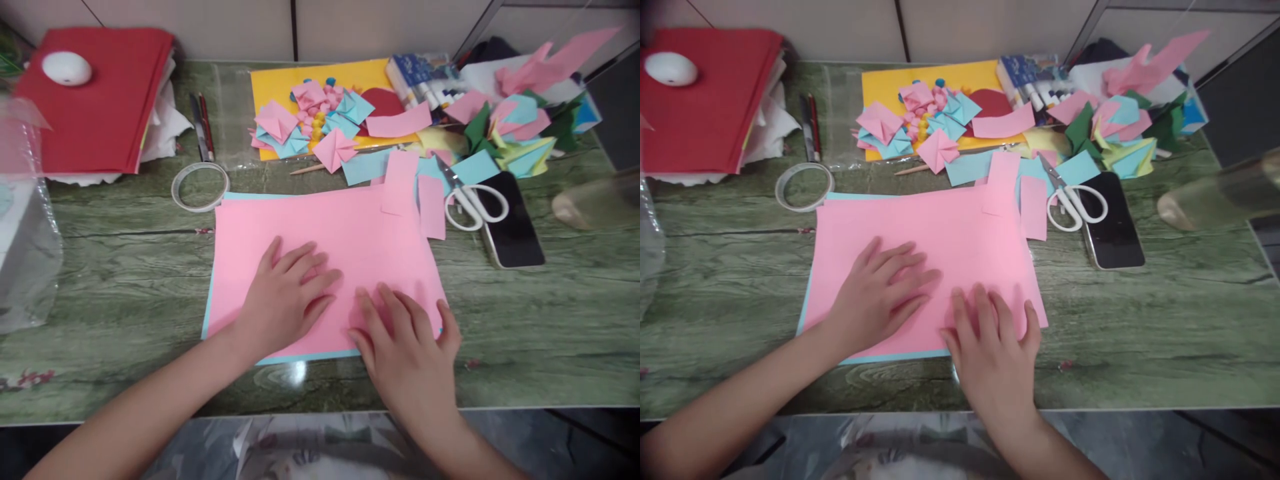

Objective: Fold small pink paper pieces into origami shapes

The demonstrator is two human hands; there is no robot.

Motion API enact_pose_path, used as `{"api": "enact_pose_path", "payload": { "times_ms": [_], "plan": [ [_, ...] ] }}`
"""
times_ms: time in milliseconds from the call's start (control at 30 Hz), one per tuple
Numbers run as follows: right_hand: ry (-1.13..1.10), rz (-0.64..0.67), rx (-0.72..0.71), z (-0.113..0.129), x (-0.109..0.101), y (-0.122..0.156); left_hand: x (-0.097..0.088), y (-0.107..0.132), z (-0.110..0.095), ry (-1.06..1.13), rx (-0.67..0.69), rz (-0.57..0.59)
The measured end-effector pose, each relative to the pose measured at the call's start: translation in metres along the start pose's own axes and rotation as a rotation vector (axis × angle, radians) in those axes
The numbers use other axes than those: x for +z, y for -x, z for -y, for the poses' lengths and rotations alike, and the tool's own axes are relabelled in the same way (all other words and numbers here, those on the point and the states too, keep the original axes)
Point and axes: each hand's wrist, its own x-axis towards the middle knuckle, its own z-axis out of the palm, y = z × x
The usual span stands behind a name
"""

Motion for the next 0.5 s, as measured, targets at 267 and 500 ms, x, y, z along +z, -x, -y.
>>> {"api": "enact_pose_path", "payload": {
  "times_ms": [267, 500],
  "plan": [
    [-0.131, 0.005, 0.104, 0.0005, 0.0031, 0.0047, -0.0008, 0.0006, 0.0005, -0.043, 0.031, 0.020],
    [-0.168, 0.025, 0.119, 0.0037, 0.0003, 0.0071, 0.0010, 0.0018, 0.0014, -0.050, 0.039, 0.012]
  ]
}}
